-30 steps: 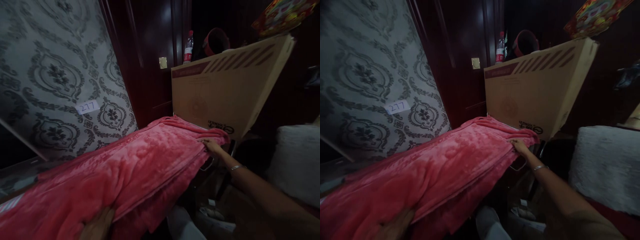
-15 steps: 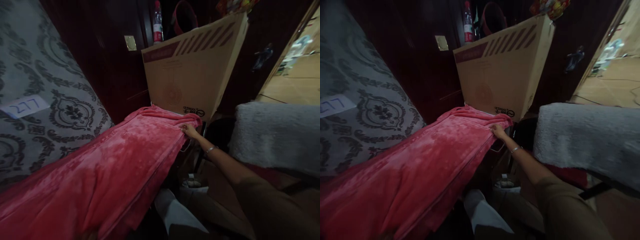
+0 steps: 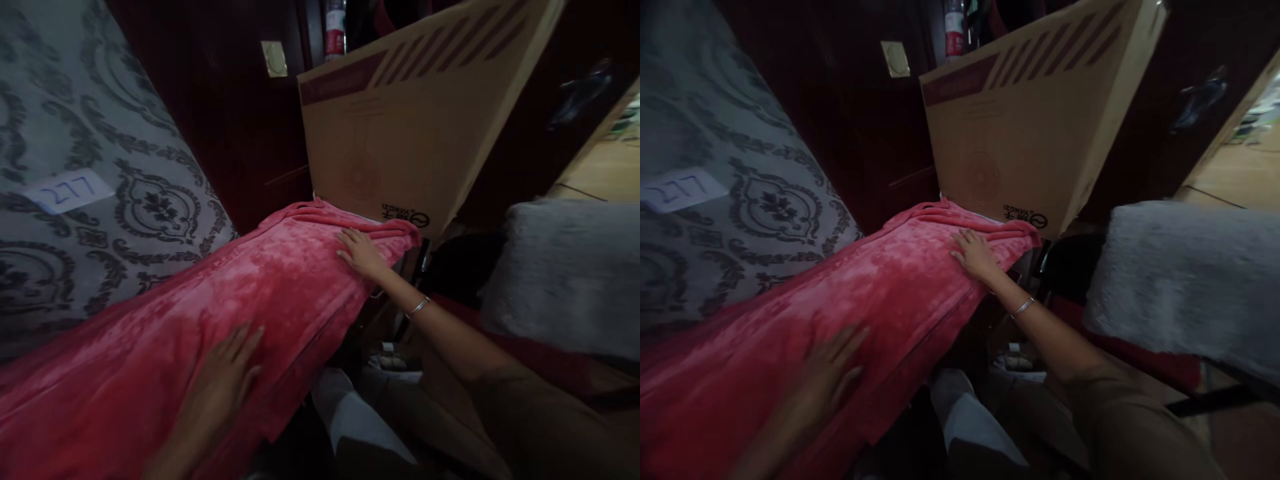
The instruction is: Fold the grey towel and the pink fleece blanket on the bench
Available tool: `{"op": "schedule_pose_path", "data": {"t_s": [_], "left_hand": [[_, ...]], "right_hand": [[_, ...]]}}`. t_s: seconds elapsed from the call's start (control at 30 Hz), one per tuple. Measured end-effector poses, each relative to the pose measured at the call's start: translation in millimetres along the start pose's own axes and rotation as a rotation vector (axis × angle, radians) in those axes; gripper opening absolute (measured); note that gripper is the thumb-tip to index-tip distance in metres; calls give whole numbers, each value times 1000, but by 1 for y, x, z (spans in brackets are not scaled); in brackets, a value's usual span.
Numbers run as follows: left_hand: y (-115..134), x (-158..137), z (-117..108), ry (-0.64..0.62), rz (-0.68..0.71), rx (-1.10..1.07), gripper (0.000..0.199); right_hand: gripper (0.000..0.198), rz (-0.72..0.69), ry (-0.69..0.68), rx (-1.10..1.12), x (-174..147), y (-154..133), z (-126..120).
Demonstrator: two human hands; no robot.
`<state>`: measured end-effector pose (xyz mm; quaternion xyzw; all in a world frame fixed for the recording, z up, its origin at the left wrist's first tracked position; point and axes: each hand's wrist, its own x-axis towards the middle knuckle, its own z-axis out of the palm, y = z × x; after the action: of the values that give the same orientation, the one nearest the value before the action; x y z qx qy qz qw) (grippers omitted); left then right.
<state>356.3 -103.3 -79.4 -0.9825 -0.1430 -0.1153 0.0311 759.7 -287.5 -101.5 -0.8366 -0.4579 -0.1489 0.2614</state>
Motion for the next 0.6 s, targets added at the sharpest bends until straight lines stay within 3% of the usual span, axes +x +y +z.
{"op": "schedule_pose_path", "data": {"t_s": [0.1,0.2,0.33,0.47,0.6], "left_hand": [[15,25,29,33,167,42,60],[21,20,50,-17,142,23,62],[14,14,53,-133,103,-94,60],[-16,56,36,-92,-4,-250,45],[-77,124,15,40,-258,-189,48]], "right_hand": [[58,9,-144,-107,-11,-9,21],[59,70,-286,-177,-24,-3,36],[56,140,-362,-143,-17,4,32],[49,240,-278,22,30,2,22],[49,361,-253,120,96,-3,33]]}}
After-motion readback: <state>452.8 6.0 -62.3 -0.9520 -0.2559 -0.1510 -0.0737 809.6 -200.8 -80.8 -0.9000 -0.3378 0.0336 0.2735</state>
